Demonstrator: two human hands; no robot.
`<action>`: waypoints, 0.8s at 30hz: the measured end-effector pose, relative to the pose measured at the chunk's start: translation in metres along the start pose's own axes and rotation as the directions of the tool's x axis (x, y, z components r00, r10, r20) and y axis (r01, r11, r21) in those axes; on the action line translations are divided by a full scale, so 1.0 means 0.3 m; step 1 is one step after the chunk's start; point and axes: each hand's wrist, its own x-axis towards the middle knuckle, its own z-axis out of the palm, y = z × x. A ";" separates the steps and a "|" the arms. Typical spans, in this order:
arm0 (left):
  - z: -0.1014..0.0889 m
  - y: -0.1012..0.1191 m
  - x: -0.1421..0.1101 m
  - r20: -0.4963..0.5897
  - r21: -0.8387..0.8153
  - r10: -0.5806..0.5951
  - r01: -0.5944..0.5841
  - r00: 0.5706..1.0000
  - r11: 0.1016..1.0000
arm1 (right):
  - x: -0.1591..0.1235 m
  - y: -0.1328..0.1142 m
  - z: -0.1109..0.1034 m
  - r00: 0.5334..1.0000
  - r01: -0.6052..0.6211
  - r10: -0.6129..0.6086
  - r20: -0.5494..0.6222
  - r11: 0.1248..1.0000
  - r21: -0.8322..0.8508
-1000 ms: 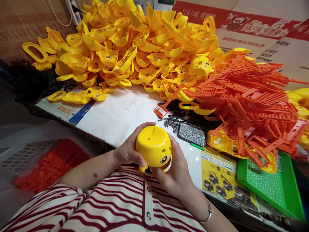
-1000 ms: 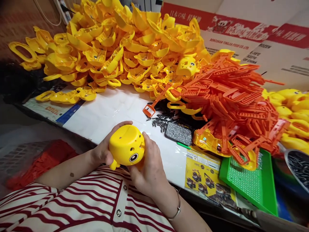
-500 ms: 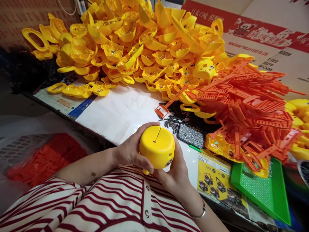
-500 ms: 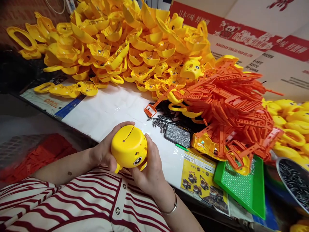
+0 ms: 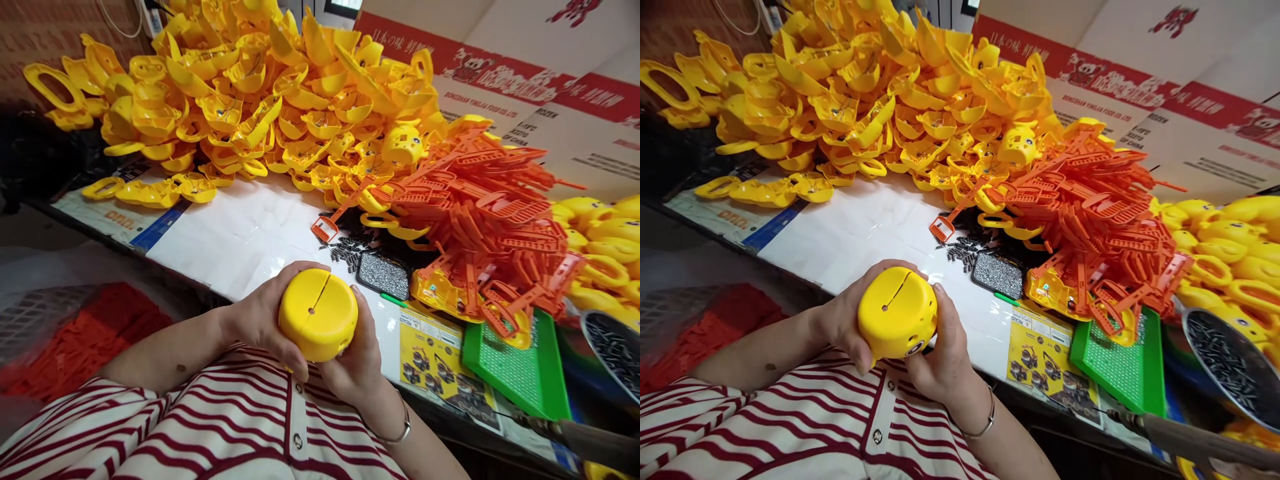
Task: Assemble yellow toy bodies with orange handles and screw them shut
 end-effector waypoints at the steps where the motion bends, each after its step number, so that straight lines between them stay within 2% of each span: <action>1: 0.003 0.007 -0.001 0.002 0.005 -0.011 0.011 1.000 1.000 | -0.001 0.002 0.001 1.000 0.002 -0.002 -0.011 1.000 0.008; 5: 0.008 0.015 -0.009 -0.046 -0.012 -0.026 0.025 0.999 1.000 | 0.003 0.003 0.004 0.999 0.007 -0.007 -0.034 1.000 0.010; 11: -0.008 0.009 -0.009 -0.022 -0.009 -0.037 0.037 0.999 0.999 | 0.040 -0.017 -0.023 0.997 0.034 -0.029 0.073 0.997 -0.066; 13: 0.004 0.029 -0.001 -0.056 0.003 -0.087 0.088 0.995 0.996 | 0.049 -0.016 -0.023 0.996 0.027 -0.020 0.083 0.996 -0.086; 16: 0.034 0.065 0.011 -0.226 0.055 -0.175 0.192 0.958 0.980 | 0.058 -0.006 -0.009 0.999 0.032 -0.026 0.027 0.967 -0.252; 19: 0.050 0.081 0.009 -0.433 0.224 -0.143 0.260 0.890 0.939 | 0.075 0.005 -0.008 0.996 0.076 -0.087 -0.004 0.888 -0.453; 21: 0.046 0.078 -0.001 -0.464 0.321 -0.097 0.270 0.880 0.908 | 0.096 0.011 -0.027 0.995 0.102 -0.094 0.040 0.906 -0.410; 24: 0.027 0.065 -0.024 -0.355 0.337 -0.086 0.213 0.931 0.917 | 0.127 0.019 -0.072 0.977 0.097 -0.063 0.202 0.981 -0.166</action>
